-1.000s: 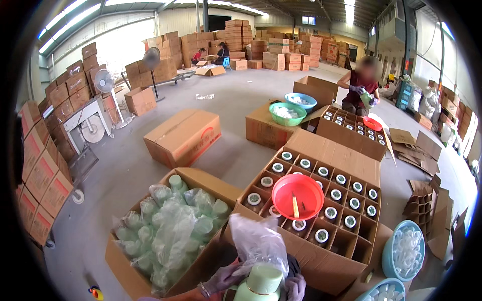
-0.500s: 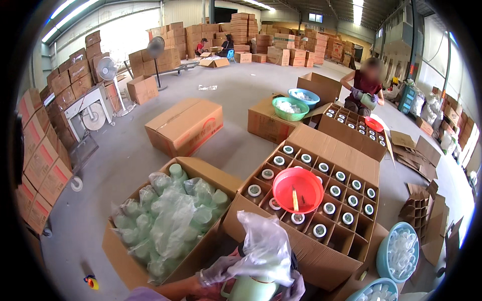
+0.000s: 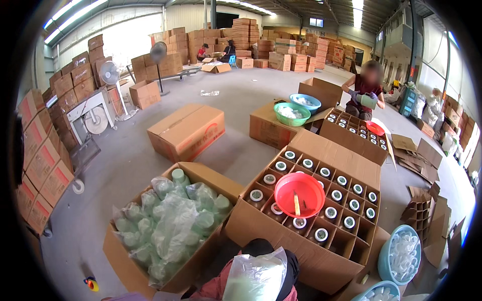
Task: The person scoops a dark substance from a green container into small cups using a spoon, then places the cups into a cardboard box. The person also wraps filled containers in plastic and places them into a box.
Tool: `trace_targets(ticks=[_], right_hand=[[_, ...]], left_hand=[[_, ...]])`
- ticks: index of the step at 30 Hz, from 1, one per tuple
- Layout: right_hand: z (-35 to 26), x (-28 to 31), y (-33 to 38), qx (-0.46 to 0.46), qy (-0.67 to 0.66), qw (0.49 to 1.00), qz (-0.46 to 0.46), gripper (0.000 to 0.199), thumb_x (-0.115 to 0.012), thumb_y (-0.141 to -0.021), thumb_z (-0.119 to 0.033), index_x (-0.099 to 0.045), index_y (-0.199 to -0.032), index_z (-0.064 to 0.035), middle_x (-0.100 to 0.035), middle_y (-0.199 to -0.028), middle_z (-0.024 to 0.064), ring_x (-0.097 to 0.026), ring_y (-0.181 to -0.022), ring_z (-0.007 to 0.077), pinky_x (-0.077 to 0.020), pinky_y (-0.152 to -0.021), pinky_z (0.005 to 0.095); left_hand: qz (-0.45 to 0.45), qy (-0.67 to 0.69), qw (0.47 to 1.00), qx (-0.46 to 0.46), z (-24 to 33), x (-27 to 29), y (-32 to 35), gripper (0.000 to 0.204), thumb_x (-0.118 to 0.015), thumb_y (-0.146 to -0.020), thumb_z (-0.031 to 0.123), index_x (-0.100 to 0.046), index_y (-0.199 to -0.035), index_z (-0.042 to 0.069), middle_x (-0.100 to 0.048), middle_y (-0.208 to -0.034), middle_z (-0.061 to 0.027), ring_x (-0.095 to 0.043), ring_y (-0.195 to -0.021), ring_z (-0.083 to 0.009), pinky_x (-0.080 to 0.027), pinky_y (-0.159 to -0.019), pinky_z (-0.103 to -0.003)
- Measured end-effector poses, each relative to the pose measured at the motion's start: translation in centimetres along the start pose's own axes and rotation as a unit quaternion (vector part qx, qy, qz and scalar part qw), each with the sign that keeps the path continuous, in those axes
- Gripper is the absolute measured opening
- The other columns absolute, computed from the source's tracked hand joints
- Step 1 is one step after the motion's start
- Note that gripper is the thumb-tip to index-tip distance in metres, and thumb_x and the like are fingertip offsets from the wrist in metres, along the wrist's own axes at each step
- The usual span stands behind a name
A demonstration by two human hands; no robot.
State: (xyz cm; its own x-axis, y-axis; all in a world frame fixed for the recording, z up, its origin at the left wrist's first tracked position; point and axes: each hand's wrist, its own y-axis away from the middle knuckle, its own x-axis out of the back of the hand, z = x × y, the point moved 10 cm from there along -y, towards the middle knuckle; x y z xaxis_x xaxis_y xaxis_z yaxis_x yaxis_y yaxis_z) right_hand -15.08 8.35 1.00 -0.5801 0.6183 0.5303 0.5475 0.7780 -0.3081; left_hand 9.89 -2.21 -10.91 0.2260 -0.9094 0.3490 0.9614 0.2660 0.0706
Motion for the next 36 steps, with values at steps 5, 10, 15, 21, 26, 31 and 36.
trace_targets(ticks=[5,10,15,21,26,31,36], right_hand=[[1.5,-0.4,-1.7,-0.103,-0.127,0.986,0.029,0.017,-0.057,-0.084,-0.006,-0.059,-0.1,-0.0026,-0.059,-0.099,0.0091,-0.054,-0.093,0.0238,-0.0461,-0.081,0.0338],[2.3,-1.5,-2.4,-0.159,-0.248,0.954,0.051,0.014,-0.056,-0.087,-0.006,-0.059,-0.1,-0.0026,-0.059,-0.096,0.0071,-0.054,-0.089,0.0203,-0.0457,-0.079,0.0315],[2.1,-2.2,-1.0,-0.184,-0.306,0.933,0.041,0.011,-0.055,-0.09,-0.007,-0.059,-0.1,-0.0026,-0.058,-0.093,0.0051,-0.053,-0.086,0.0169,-0.0452,-0.077,0.0292],[0.8,-4.3,-0.4,-0.205,-0.378,0.903,-0.005,0.009,-0.054,-0.093,-0.007,-0.059,-0.099,-0.0025,-0.058,-0.089,0.0028,-0.052,-0.082,0.0128,-0.0447,-0.074,0.0264],[-2.5,-7.6,-6.0,-0.142,-0.338,0.923,-0.119,0.008,-0.054,-0.095,-0.007,-0.059,-0.097,-0.0014,-0.055,-0.088,0.0004,-0.051,-0.082,0.0104,-0.0446,-0.074,0.0256],[-8.5,-12.9,-15.7,0.111,-0.081,0.98,-0.144,0.017,-0.059,-0.085,-0.002,-0.064,-0.101,0.0027,-0.059,-0.098,0.0166,-0.06,-0.092,0.0316,-0.0488,-0.082,0.0357],[-7.7,-20.8,-23.1,0.293,0.072,0.926,-0.226,0.023,-0.064,-0.085,-0.015,-0.068,-0.107,-0.0112,-0.061,-0.112,0.0139,-0.059,-0.104,0.0341,-0.0469,-0.089,0.045]], left_hand=[[-0.009,-0.037,0.996,0.083,4.7,7.9,-5.9,0.041,-0.059,-0.097,0.025,-0.056,-0.131,0.003,-0.066,-0.12,-0.0128,-0.063,-0.111,-0.0186,-0.049,-0.096,-0.034],[-0.039,-0.148,0.983,0.097,5.7,4.5,-11.0,0.04,-0.065,-0.088,0.019,-0.058,-0.122,-0.001,-0.066,-0.118,-0.0135,-0.063,-0.109,-0.0253,-0.049,-0.092,-0.038],[-0.082,-0.237,0.957,0.145,-0.7,4.2,-7.6,0.036,-0.064,-0.082,0.025,-0.06,-0.106,-0.001,-0.065,-0.103,-0.0213,-0.065,-0.092,-0.0305,-0.052,-0.084,-0.041],[0.02,-0.036,0.994,0.105,-1.6,4.5,0.5,0.036,-0.063,-0.083,0.023,-0.061,-0.11,0.0,-0.066,-0.107,-0.0174,-0.065,-0.095,-0.0297,-0.053,-0.084,-0.043],[0.241,0.081,0.967,-0.023,1.2,4.8,1.9,0.035,-0.063,-0.084,0.021,-0.062,-0.113,0.001,-0.068,-0.111,-0.0141,-0.066,-0.097,-0.0291,-0.054,-0.084,-0.044],[0.386,0.636,0.666,0.062,-4.7,8.5,0.9,0.025,-0.051,-0.086,0.011,-0.06,-0.107,0.0,-0.066,-0.112,-0.0143,-0.064,-0.104,-0.0303,-0.055,-0.091,-0.047],[0.476,0.689,0.543,-0.062,-8.2,23.0,-4.1,0.013,-0.048,-0.085,0.005,-0.059,-0.091,0.0,-0.065,-0.1,-0.0125,-0.064,-0.102,-0.0315,-0.052,-0.097,-0.055]])
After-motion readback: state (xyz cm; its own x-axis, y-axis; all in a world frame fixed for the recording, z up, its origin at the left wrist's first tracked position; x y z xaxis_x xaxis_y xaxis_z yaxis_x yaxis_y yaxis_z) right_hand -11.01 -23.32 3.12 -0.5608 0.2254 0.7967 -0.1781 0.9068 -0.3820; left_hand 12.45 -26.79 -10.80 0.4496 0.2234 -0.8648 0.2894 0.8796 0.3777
